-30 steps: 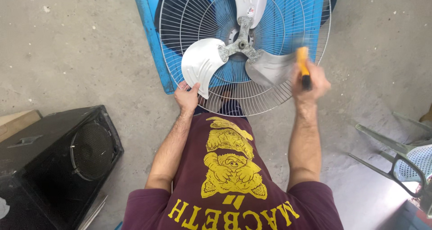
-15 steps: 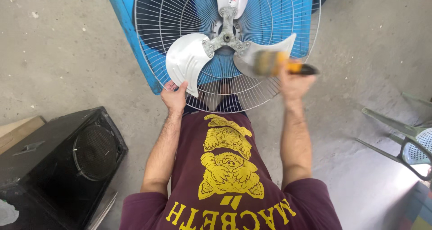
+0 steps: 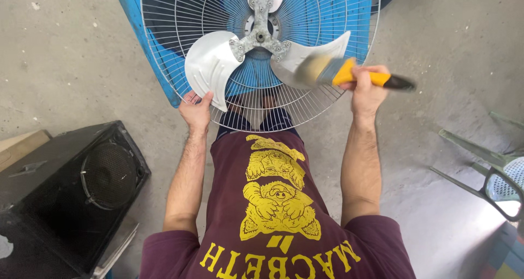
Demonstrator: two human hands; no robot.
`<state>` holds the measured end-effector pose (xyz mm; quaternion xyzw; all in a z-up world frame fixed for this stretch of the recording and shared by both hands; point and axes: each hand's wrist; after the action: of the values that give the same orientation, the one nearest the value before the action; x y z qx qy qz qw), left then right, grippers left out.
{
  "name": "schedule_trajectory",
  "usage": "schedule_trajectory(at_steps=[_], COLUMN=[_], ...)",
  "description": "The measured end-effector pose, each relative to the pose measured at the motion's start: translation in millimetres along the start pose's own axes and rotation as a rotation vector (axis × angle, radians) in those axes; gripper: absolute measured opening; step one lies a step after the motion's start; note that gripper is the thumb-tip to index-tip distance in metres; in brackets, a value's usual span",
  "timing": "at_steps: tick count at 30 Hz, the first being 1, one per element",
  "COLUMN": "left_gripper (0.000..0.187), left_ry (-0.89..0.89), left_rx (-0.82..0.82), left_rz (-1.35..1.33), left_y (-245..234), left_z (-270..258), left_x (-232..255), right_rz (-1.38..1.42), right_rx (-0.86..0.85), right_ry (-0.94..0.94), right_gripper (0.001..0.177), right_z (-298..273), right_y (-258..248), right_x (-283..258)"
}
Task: The person uses a paintbrush to clean the blades of a white three-blade fan. They systematically brush each blade and the central hub while rotating the fan to access all surfaces.
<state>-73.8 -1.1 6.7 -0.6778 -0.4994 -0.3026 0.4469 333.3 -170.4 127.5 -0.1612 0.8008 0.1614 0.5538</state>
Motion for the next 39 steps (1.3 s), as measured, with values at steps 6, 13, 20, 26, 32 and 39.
schedule_trajectory(at_steps=[6,13,20,26,32,39], left_gripper=[0.050,0.048,0.047,0.046,0.046,0.045], left_ry=[-0.011,-0.026,-0.055,-0.041,-0.118,-0.159], left_rx=[0.029,0.030,0.031,0.043,0.062,0.070], left_rz=[-0.018,-0.051,-0.077,-0.088,-0.059,-0.050], left_y=[6,9,13,13,16,18], left_z=[-10,-18,-20,-22,-24,-29], left_x=[5,11,16,13,19,22], right_rz=[-0.041,-0.124,-0.178,-0.251,-0.649,-0.043], right_rx=[-0.192,-0.119,-0.357,-0.461,-0.276,-0.543], right_ry=[0.056,-0.334,-0.032,-0.270,-0.868,0.301], right_gripper=[0.016,0.018,0.018,0.023,0.020,0.019], right_z=[6,-1,-9,15,70,15], right_y=[-10,-29,-31,-28,-34,17], right_x=[33,26,62,45,-45,18])
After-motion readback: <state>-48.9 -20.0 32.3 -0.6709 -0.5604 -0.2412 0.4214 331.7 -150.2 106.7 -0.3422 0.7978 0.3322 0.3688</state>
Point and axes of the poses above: each hand's wrist, its own z-axis towards the middle knuckle, its own y-axis out of the palm, x = y × z, and after that the axes turned 5 degrees about z, right-handed
